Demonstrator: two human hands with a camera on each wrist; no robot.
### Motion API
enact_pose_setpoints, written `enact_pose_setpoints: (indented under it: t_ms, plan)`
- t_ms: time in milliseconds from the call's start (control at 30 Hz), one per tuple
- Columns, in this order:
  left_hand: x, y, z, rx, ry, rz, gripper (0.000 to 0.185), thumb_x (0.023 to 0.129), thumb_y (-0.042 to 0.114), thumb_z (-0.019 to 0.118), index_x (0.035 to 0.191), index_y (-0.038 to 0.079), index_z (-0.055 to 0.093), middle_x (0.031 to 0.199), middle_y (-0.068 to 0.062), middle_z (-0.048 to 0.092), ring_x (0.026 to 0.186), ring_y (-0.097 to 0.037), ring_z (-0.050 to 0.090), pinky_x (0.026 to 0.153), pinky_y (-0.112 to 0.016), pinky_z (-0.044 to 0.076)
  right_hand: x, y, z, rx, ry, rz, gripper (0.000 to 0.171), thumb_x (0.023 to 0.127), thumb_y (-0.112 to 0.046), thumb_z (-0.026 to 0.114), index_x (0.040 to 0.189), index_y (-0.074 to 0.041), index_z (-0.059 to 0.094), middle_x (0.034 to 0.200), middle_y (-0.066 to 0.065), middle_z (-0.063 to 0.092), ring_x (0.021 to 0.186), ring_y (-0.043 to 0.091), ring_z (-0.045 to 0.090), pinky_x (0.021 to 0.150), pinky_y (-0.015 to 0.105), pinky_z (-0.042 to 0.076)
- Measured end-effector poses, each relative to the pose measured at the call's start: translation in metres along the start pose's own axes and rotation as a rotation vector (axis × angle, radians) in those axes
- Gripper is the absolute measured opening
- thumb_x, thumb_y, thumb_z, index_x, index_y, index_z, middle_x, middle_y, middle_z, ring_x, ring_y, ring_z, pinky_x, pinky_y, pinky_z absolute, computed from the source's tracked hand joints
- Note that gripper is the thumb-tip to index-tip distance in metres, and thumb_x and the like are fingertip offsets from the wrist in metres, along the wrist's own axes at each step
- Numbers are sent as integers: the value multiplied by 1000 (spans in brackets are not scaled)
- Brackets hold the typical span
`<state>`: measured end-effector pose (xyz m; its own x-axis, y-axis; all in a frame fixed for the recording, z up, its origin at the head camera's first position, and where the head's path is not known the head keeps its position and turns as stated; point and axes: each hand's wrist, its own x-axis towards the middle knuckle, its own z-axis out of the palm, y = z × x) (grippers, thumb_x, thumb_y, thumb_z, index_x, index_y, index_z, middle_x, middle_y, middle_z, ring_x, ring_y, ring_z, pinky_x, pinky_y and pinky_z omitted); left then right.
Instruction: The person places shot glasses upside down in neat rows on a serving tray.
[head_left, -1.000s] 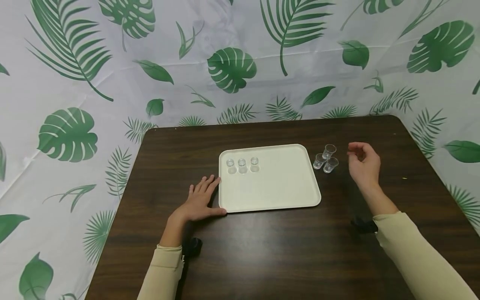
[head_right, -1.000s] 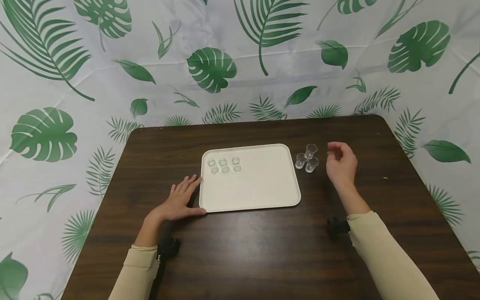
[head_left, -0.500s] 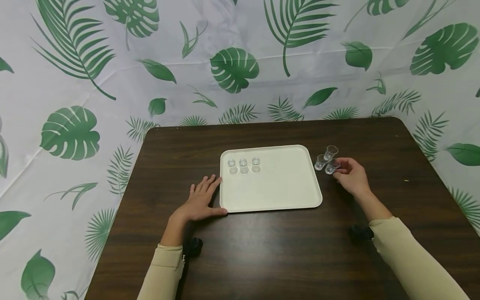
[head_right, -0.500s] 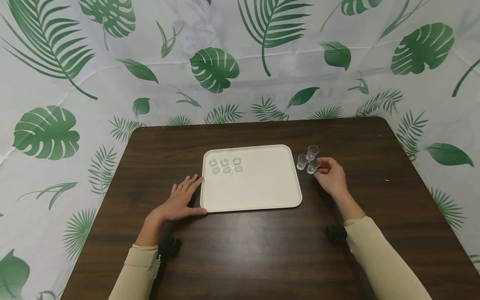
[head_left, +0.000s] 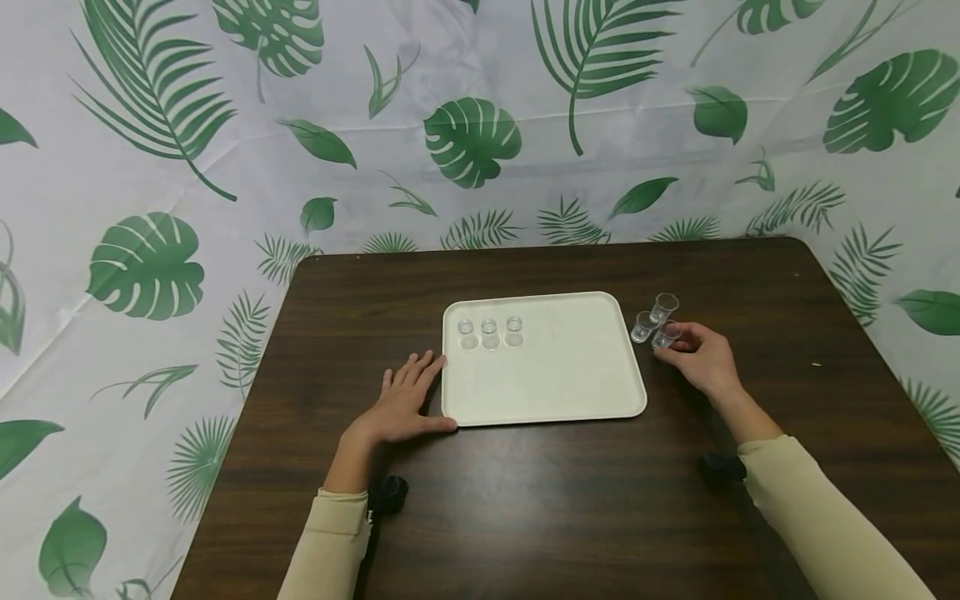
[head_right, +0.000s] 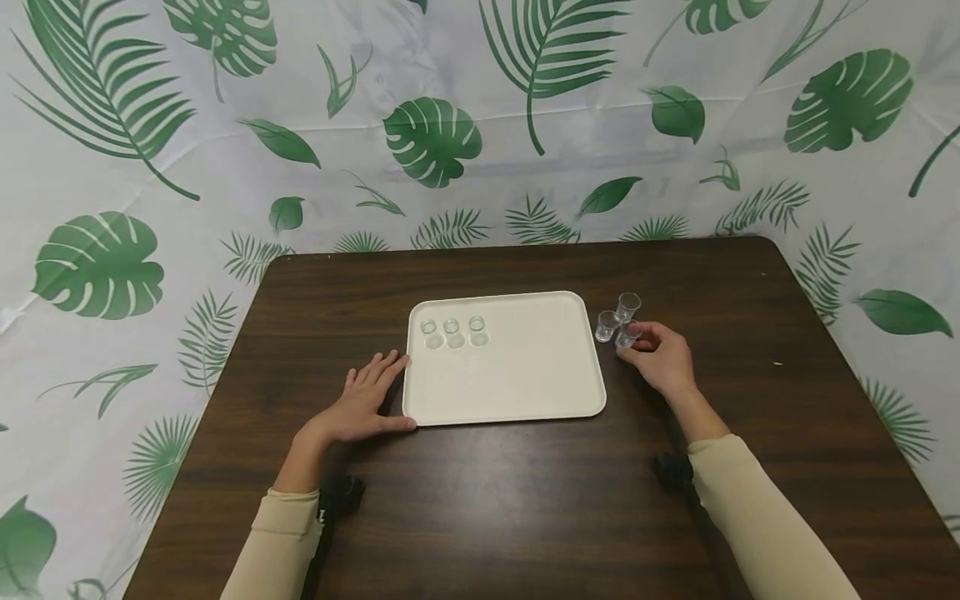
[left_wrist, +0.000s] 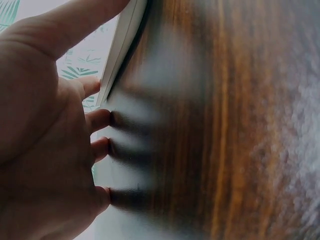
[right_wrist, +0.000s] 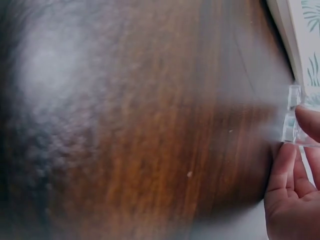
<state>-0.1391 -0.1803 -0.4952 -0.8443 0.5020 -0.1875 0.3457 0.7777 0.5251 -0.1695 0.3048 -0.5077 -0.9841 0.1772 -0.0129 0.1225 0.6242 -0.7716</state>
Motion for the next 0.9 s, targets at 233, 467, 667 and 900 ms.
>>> enact_pose_setpoints:
  t_ms: [233,467,667,900]
  plan:
    - [-1,0,-1,-10,1,-8,104,83,57,71,159,14,15,163,-15,9,148,-39,2,108,-69,0,-1,-1,3,-21,8,-18,42,87,-19,77,120,1,63,111,22,65,95,24,59,69,14,41]
    - [1,-2,1,-5,-2,-5,105,82,60,70,159,15,14,163,-14,9,148,-39,2,108,-69,0,-1,0,1,-23,25,-65,42,87,-19,77,119,3,64,109,23,65,91,19,60,69,12,41]
    - [1,-1,2,-5,-4,-11,105,82,59,71,159,15,14,163,-15,9,148,-39,2,108,-69,0,-3,4,2,-26,37,-75,40,88,-17,75,120,5,62,111,25,64,99,37,61,70,15,41]
    - [1,0,1,4,-8,-22,105,82,59,71,159,15,14,163,-14,9,148,-38,2,108,-69,0,-5,8,2,70,95,-71,37,88,-12,74,117,7,60,112,21,62,80,3,57,62,14,47]
